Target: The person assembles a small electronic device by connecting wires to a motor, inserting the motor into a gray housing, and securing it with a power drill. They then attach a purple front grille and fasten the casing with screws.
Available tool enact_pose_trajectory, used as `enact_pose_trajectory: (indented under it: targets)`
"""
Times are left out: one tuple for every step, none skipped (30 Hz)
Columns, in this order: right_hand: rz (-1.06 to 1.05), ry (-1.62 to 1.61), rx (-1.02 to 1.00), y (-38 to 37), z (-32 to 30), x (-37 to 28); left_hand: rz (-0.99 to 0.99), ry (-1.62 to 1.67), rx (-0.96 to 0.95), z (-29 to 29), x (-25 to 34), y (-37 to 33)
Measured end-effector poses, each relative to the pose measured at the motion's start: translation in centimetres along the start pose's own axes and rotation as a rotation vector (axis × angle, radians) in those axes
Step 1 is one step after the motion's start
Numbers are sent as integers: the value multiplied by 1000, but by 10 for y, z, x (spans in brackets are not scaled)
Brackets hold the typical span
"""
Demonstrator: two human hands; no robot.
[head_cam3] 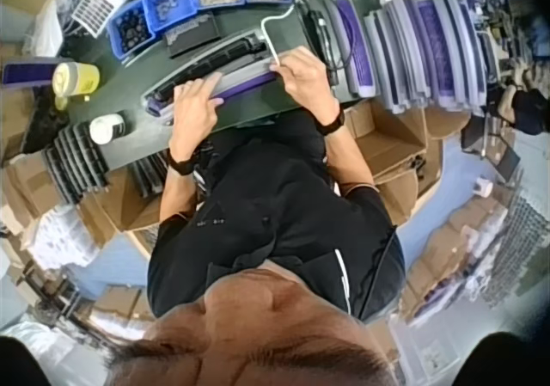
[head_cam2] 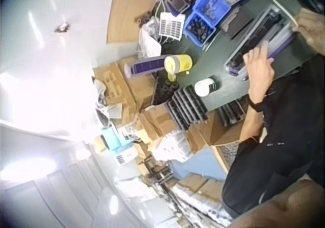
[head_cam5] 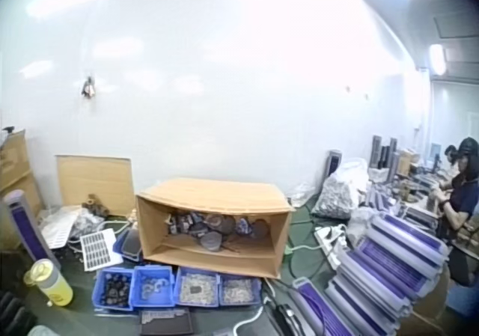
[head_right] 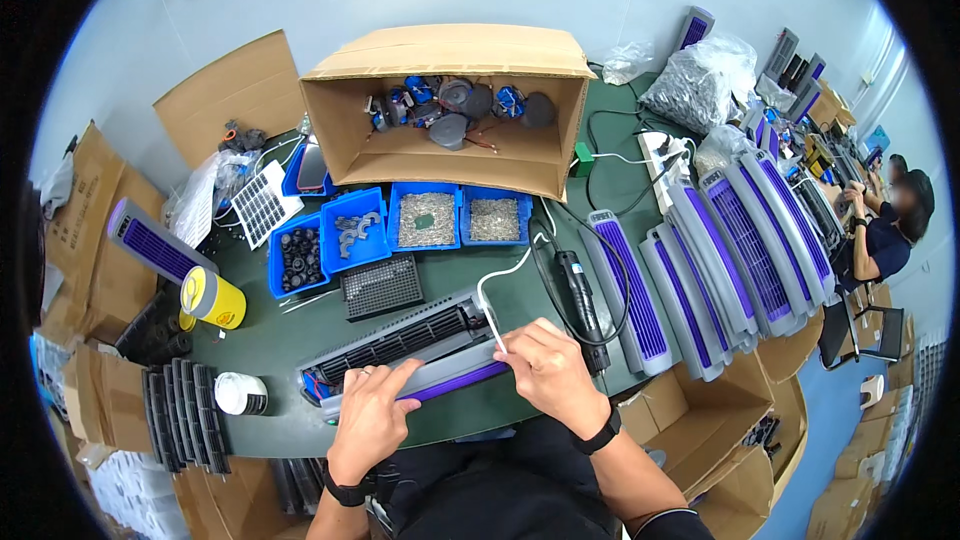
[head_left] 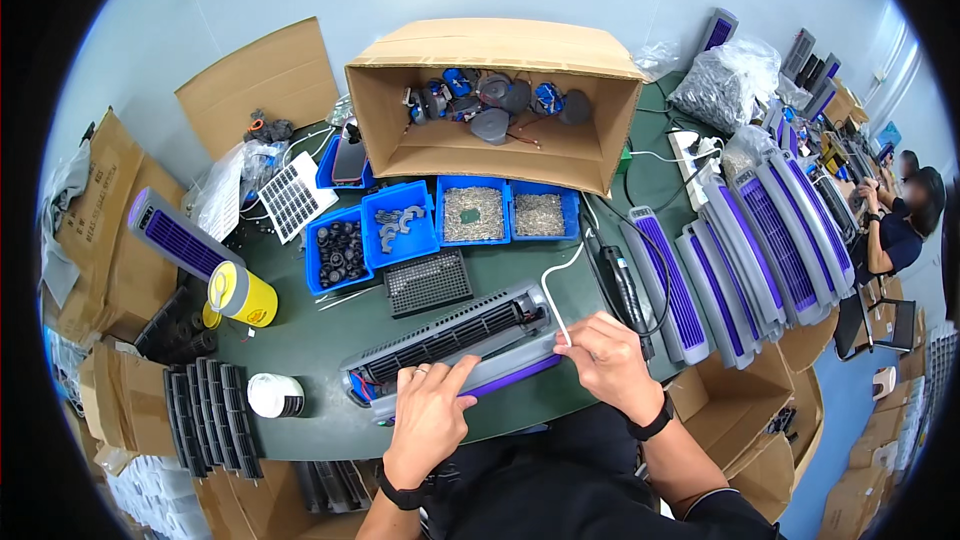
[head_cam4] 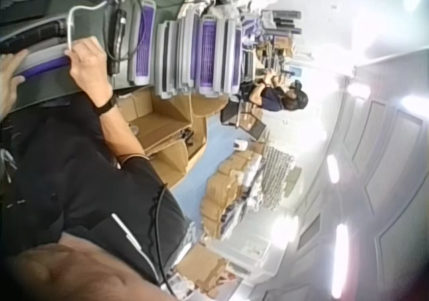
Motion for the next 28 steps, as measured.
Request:
enact_pose_trajectory:
  targets:
    - [25, -7, -6, 1, 0, 1, -1, 1, 2, 0, 0, 0]
    - [50, -14, -12, 2, 0, 3, -1, 2, 6, -1, 0, 0]
    - [51, -15, -7, 2, -1, 3, 2, 3, 8, -1, 1, 0]
    - [51, -16, -3, 3, -2, 3, 5, 4, 9, -2, 1, -1]
    - [52, -16, 1, 3, -3, 3, 4, 1, 9, -2, 1, -1]
    - [58, -16, 0, 3, -3, 3, 2, -2, 8, -1, 1, -1]
    - [63, -15, -2, 3, -4, 3, 0, -5, 6, -1, 1, -1]
    - [68, -15, -4, 3, -4, 3, 1, -8, 9, -1, 2, -1]
    - [78, -18, -5, 3, -5, 3, 2, -9, 9, -1, 2, -2]
    - [87, -21, -7, 3, -5, 3, 2, -10, 9, -1, 3, -2]
    - [95, -24, -9, 3, -6, 4, 3, -9, 8, 0, 3, -2]
    - [100, -27, -10, 3, -5, 3, 1, -9, 8, 0, 1, -1]
    - [104, -31, -12, 2, -5, 3, -2, -9, 8, 0, 0, 0]
    - [107, -35, -16, 2, -6, 2, 9, 5, 9, 1, 1, -1]
    - [105, -27, -21, 1, -4, 1, 3, 3, 15, 0, 0, 1]
    - [106, -26, -29, 1, -3, 1, -8, -5, 16, -1, -1, 3]
    - [107, -27, -38, 1, -3, 1, -1, -5, 10, -1, -1, 2]
    - [114, -21, -34, 1, -4, 1, 3, -8, 13, -1, -2, 2]
    - [142, -26, -30, 2, -5, 3, 14, -8, 20, 0, -1, 2]
    - [141, -27, -29, 3, -2, 3, 1, -14, 19, 0, -3, 4]
    - [140, -14, -23, 4, -4, 4, 1, -9, 20, 1, -2, 4]
    - [132, -4, -24, 4, -4, 3, 2, -4, 21, 1, -2, 4]
    - [134, -5, -31, 5, -1, 4, -7, -10, 17, 2, -4, 5]
    - [140, -1, -36, 6, -1, 6, -11, -12, 11, 4, -5, 5]
    - [146, 4, -40, 7, -1, 8, -14, -14, 5, 5, -5, 6]
    - [131, 15, -50, 7, 1, 8, -18, -13, 8, 4, -6, 8]
    - [159, 37, -79, 6, 3, 10, -19, -10, 9, 5, -7, 7]
    - [187, 59, -109, 6, 3, 10, -20, -7, 10, 5, -7, 7]
Point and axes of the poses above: each hand's wrist, its own y-axis away from the middle knuckle, its own z-axis out of the palm, x = y × z, the point moved 10 cm from there along -y, towards the middle knuckle, and after that the axes turned 5 degrees about x, right-handed, at the moved point
